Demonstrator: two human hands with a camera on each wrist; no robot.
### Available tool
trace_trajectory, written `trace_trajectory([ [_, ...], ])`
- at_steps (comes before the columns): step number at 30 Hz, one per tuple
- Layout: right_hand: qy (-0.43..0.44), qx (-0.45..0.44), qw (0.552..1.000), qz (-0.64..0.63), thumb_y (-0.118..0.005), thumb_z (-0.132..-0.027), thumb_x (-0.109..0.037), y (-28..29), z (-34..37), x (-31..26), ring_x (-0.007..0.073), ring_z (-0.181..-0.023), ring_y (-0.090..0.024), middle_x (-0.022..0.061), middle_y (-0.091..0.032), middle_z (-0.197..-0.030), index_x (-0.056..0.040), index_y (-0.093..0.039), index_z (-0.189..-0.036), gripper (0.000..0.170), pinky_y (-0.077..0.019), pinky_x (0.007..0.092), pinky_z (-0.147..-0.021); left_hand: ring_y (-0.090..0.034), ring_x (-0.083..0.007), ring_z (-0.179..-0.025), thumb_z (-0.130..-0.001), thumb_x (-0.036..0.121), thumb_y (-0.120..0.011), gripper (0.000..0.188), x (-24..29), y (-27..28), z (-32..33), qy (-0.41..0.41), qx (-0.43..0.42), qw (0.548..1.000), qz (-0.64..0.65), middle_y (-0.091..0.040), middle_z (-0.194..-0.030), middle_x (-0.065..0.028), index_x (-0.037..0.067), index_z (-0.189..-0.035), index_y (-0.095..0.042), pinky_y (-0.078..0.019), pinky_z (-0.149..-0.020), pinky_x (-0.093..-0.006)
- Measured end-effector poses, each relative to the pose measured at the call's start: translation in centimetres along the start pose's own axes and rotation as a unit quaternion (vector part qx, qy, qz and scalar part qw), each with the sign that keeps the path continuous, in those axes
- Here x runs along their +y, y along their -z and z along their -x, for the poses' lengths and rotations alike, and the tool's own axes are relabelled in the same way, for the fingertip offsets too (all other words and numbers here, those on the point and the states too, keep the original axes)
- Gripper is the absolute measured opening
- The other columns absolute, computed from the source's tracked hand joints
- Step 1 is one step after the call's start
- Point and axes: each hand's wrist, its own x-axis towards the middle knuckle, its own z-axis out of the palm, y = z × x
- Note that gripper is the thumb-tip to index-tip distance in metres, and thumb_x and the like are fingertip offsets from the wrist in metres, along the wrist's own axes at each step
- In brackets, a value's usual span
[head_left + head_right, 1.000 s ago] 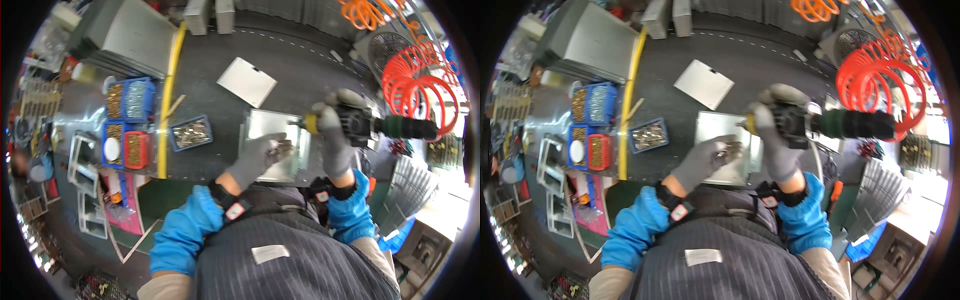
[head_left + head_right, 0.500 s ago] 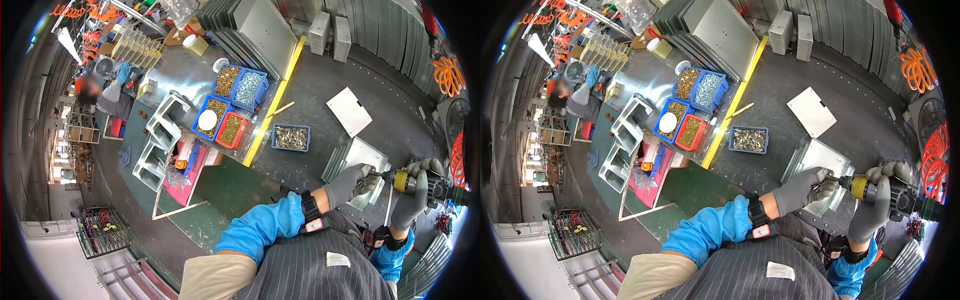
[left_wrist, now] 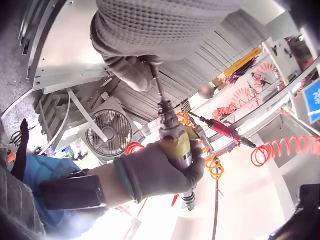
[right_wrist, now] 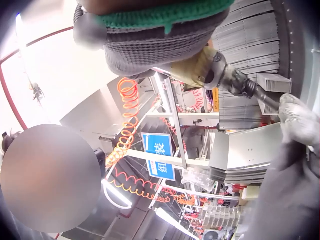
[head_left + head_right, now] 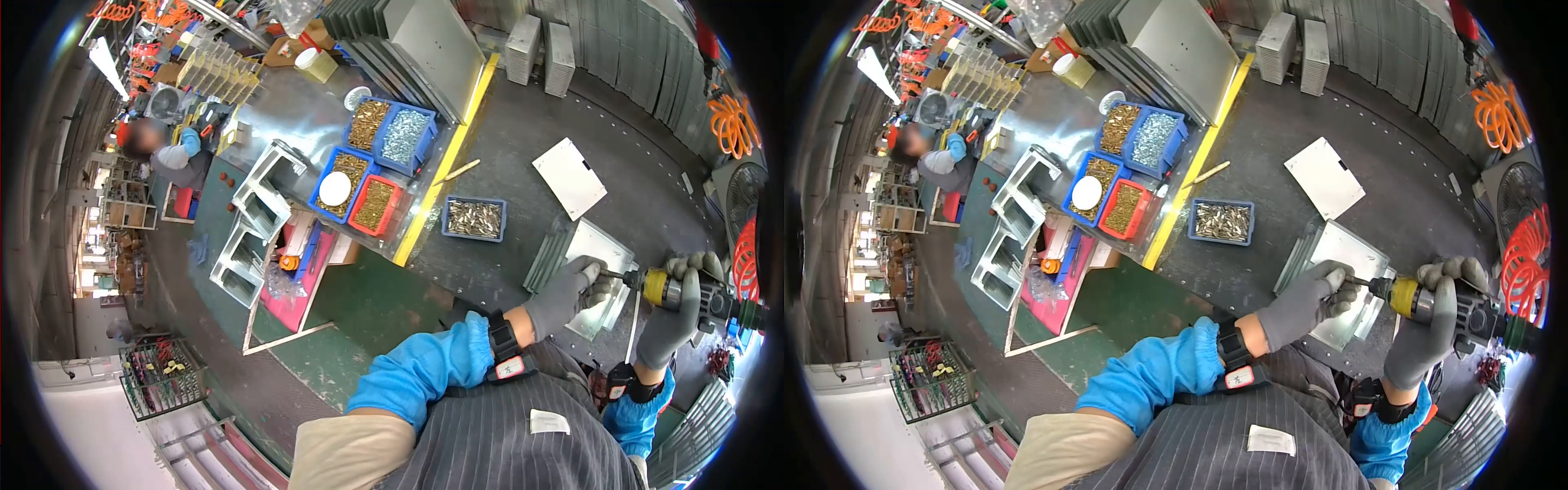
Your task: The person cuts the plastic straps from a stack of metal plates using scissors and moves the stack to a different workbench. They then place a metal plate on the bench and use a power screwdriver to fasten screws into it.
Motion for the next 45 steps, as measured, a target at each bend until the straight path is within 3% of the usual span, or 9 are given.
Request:
trace_trajectory([
  [4,-0.062,0.034,0.995,0.068,-0.054,-0.095,-0.011,-0.3,0.0,-0.1,0.0165,-0.096,-0.060,0.0071,-0.057,-0.110,-0.0029,-0.046,-0.130,0.037,-0.0503,0.0346,-0.084,-0.050,-0.0067,-0.080,-0.101,0.033,-0.053,0.035,-0.2,0.8,0.2,0.004,-0.007,0.999,-0.054,-0.054,-0.094,0.0004,0.005,-0.121,-0.055,-0.0456,-0.073,-0.0230],
  [5,0.002,-0.022,0.987,0.160,-0.055,-0.095,-0.009,1.8,-0.1,2.0,0.0172,-0.093,-0.061,0.0073,-0.058,-0.111,-0.0041,-0.046,-0.131,0.037,-0.0511,0.0343,-0.082,-0.049,-0.0061,-0.078,-0.101,0.033,-0.053,0.037,-0.4,1.9,-0.3,0.044,-0.019,0.996,-0.069,-0.054,-0.091,0.0003,0.004,-0.125,-0.054,-0.0444,-0.070,-0.0216],
  [6,-0.031,0.009,0.999,0.035,-0.056,-0.091,-0.003,-0.7,-0.7,0.9,0.0188,-0.091,-0.062,0.0094,-0.058,-0.111,-0.0045,-0.048,-0.129,0.039,-0.0516,0.0350,-0.080,-0.049,-0.0061,-0.075,-0.103,0.029,-0.050,0.037,-0.5,1.5,-0.2,0.038,0.002,0.995,-0.095,-0.056,-0.091,-0.0008,0.003,-0.129,-0.053,-0.0438,-0.068,-0.0210],
  [7,0.015,0.011,0.996,0.085,-0.056,-0.085,0.006,-1.0,-1.2,1.6,0.0199,-0.086,-0.063,0.0106,-0.059,-0.109,-0.0040,-0.052,-0.124,0.040,-0.0523,0.0341,-0.077,-0.049,-0.0064,-0.075,-0.104,0.024,-0.048,0.035,-0.6,0.8,0.1,0.036,0.031,0.994,-0.099,-0.060,-0.097,-0.0034,0.001,-0.131,-0.053,-0.0447,-0.068,-0.0207],
  [10,0.019,0.016,0.996,0.085,-0.061,-0.080,0.010,-2.1,-2.3,2.8,0.0192,-0.082,-0.066,0.0115,-0.062,-0.095,0.0012,-0.054,-0.115,0.037,-0.0549,0.0298,-0.071,-0.063,-0.0133,-0.100,-0.103,0.015,-0.045,0.031,-1.4,1.2,-0.5,0.067,0.012,0.997,-0.038,-0.064,-0.114,-0.0116,-0.002,-0.129,-0.053,-0.0536,-0.086,-0.0268],
  [12,0.037,-0.032,0.993,0.104,-0.057,-0.084,0.006,-1.9,-2.6,4.4,0.0182,-0.081,-0.066,0.0100,-0.061,-0.098,0.0002,-0.053,-0.119,0.035,-0.0522,0.0275,-0.066,-0.064,-0.0153,-0.101,-0.103,0.014,-0.044,0.031,-1.2,1.0,-0.7,0.088,0.014,0.995,-0.038,-0.064,-0.114,-0.0123,-0.002,-0.128,-0.053,-0.0547,-0.086,-0.0283],
  [16,0.010,-0.044,0.995,0.089,-0.067,-0.080,0.008,-2.3,-3.0,6.1,0.0128,-0.088,-0.063,0.0086,-0.064,-0.099,0.0000,-0.057,-0.113,0.036,-0.0531,0.0263,-0.079,-0.067,-0.0169,-0.096,-0.103,0.012,-0.042,0.028,-1.0,0.7,-2.0,0.109,0.045,0.991,-0.070,-0.066,-0.112,-0.0130,-0.001,-0.125,-0.054,-0.0570,-0.082,-0.0286],
  [25,0.035,-0.076,0.989,0.121,-0.067,-0.079,0.008,-4.4,-3.0,7.5,0.0107,-0.079,-0.064,0.0078,-0.065,-0.095,-0.0003,-0.058,-0.112,0.035,-0.0547,0.0237,-0.068,-0.066,-0.0153,-0.086,-0.103,0.015,-0.043,0.028,-1.8,1.0,-3.3,0.083,0.061,0.988,-0.110,-0.065,-0.102,-0.0094,-0.001,-0.123,-0.054,-0.0562,-0.075,-0.0259],
  [45,0.045,-0.068,0.989,0.121,-0.066,-0.081,0.009,-4.1,-2.8,5.3,0.0115,-0.082,-0.064,0.0083,-0.066,-0.096,0.0004,-0.058,-0.112,0.033,-0.0545,0.0257,-0.073,-0.067,-0.0169,-0.086,-0.104,0.017,-0.044,0.027,-2.1,1.1,-3.5,0.082,0.070,0.991,-0.082,-0.065,-0.101,-0.0102,-0.001,-0.121,-0.055,-0.0582,-0.077,-0.0275],
])
